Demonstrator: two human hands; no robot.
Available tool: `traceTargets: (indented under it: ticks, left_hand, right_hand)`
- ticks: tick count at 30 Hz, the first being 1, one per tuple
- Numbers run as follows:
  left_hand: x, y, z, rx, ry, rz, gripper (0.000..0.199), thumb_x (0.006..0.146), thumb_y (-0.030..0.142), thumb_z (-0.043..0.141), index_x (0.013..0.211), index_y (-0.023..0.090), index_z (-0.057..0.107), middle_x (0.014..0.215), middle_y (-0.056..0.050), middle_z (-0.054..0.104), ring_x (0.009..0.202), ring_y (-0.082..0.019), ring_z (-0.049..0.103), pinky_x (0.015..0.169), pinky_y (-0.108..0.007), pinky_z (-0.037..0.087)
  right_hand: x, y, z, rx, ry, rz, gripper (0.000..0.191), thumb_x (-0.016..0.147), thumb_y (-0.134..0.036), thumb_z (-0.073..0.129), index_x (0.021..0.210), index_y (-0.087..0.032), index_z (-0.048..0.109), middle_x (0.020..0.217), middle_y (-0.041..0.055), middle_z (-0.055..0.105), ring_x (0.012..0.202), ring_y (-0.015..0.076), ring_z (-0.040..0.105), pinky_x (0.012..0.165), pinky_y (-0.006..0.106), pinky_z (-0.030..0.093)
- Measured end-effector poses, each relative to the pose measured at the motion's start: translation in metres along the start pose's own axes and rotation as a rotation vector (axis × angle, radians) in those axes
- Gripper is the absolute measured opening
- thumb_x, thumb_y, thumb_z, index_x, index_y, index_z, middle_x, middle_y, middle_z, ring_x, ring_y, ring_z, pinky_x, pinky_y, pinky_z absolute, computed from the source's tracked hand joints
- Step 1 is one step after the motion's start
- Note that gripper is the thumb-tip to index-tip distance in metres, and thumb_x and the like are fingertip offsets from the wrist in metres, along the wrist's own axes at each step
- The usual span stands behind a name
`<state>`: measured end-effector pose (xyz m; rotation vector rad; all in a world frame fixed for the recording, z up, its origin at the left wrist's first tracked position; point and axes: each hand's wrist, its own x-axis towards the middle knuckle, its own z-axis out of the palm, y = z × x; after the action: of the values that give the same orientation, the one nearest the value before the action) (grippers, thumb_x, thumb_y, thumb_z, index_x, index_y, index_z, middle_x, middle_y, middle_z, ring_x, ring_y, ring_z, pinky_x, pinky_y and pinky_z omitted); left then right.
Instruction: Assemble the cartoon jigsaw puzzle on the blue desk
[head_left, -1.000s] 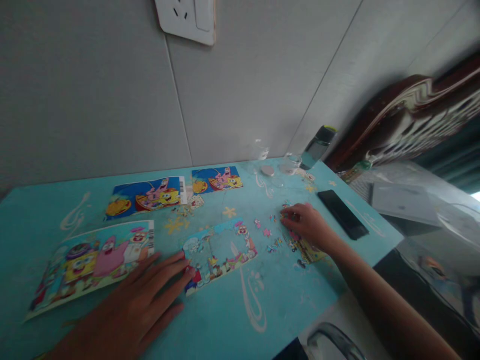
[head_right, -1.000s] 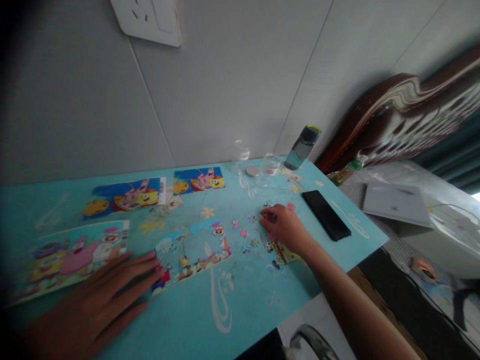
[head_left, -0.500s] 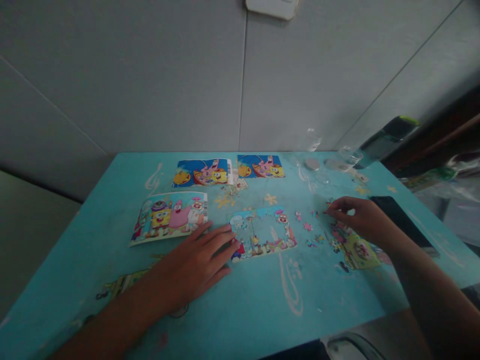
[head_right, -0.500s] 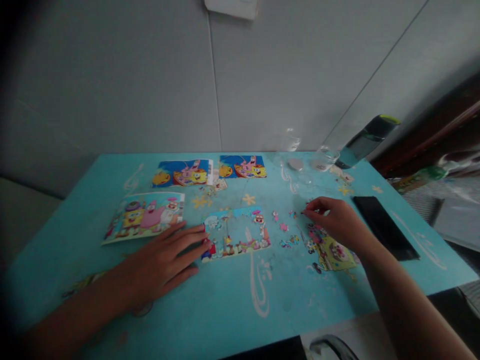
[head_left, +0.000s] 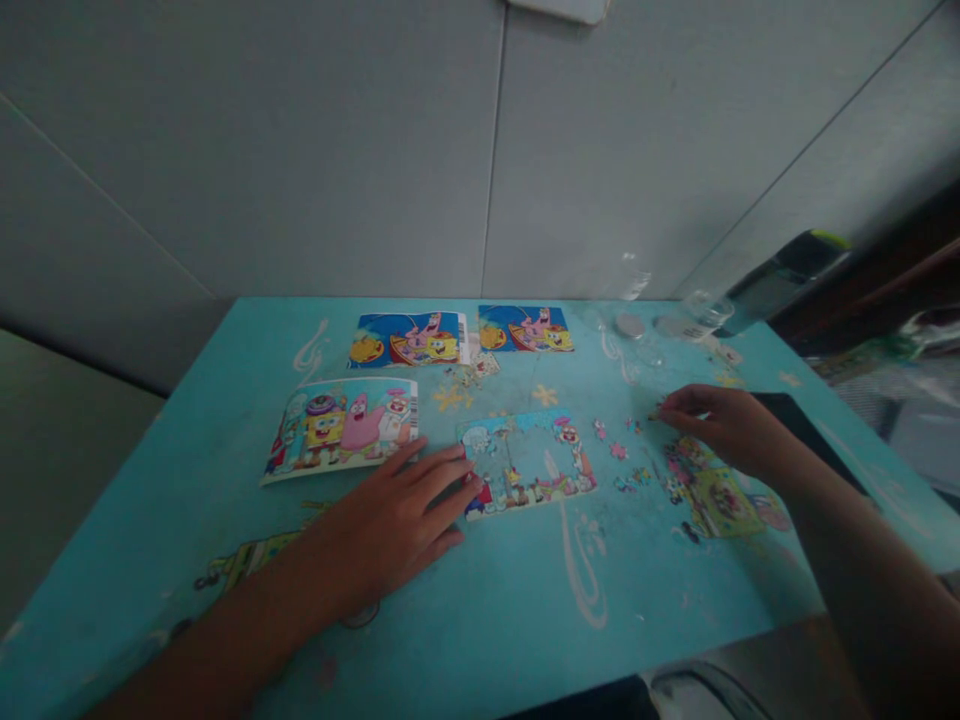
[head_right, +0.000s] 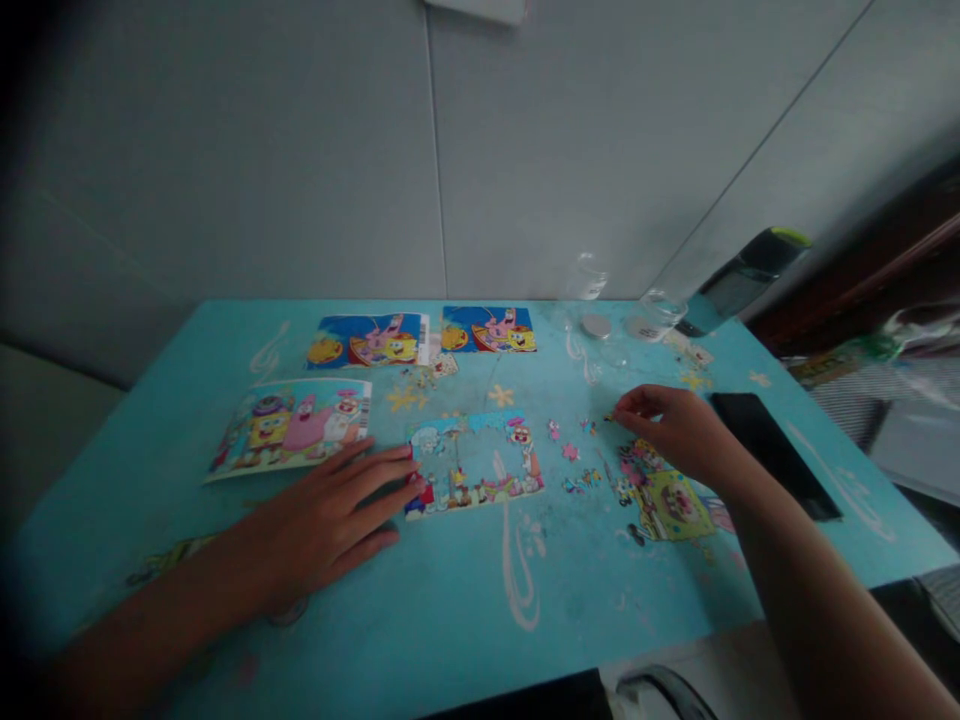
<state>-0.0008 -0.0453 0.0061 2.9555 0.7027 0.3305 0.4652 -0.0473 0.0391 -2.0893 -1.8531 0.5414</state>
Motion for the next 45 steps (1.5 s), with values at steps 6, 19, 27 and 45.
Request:
traceTargets:
  ticks: [6,19,27,45]
  left_hand:
    - [0.000,-0.001,0.000,0.017,-0.006,0.007,0.038,0.104,0.029,0.053,0.141,0.022,0.056,0.139,-0.011,0.058,0.139,-0.029,0.048,0.121,-0.057,0.031]
    - [-0.001,-0.002,-0.001,0.038,0.005,0.035,0.035,0.104,0.028,0.052,0.137,0.020,0.058,0.137,-0.011,0.060,0.138,-0.029,0.049,0.121,-0.055,0.033]
    - [-0.002,-0.003,0.000,0.061,0.021,0.047,0.038,0.105,0.028,0.050,0.141,0.019,0.056,0.139,-0.011,0.058,0.139,-0.029,0.047,0.122,-0.054,0.030]
    - [-0.002,-0.012,0.001,0.129,0.095,0.148,0.038,0.105,0.031,0.046,0.138,0.022,0.062,0.139,-0.007,0.061,0.136,-0.023,0.050,0.128,-0.040,0.015]
  right_hand:
    - [0.006,0.005,0.004,-0.012,0.018,0.020,0.030,0.085,-0.050,0.069,0.091,-0.022,0.076,0.085,0.0075,0.076,0.075,0.0228,0.069,0.071,0.039,0.052]
    - [0.009,0.004,0.006,-0.018,0.022,0.043,0.041,0.081,-0.051,0.074,0.109,-0.022,0.079,0.090,0.0065,0.077,0.069,0.0197,0.063,0.062,0.034,0.047]
    - [0.008,-0.003,0.005,-0.055,-0.006,0.041,0.038,0.084,-0.053,0.071,0.104,-0.022,0.081,0.071,0.0032,0.071,0.060,0.0167,0.059,0.059,0.032,0.043]
    - [0.010,-0.004,0.007,0.047,0.015,-0.020,0.026,0.085,-0.038,0.069,0.102,-0.021,0.080,0.084,0.0034,0.076,0.067,0.0164,0.062,0.064,0.031,0.046]
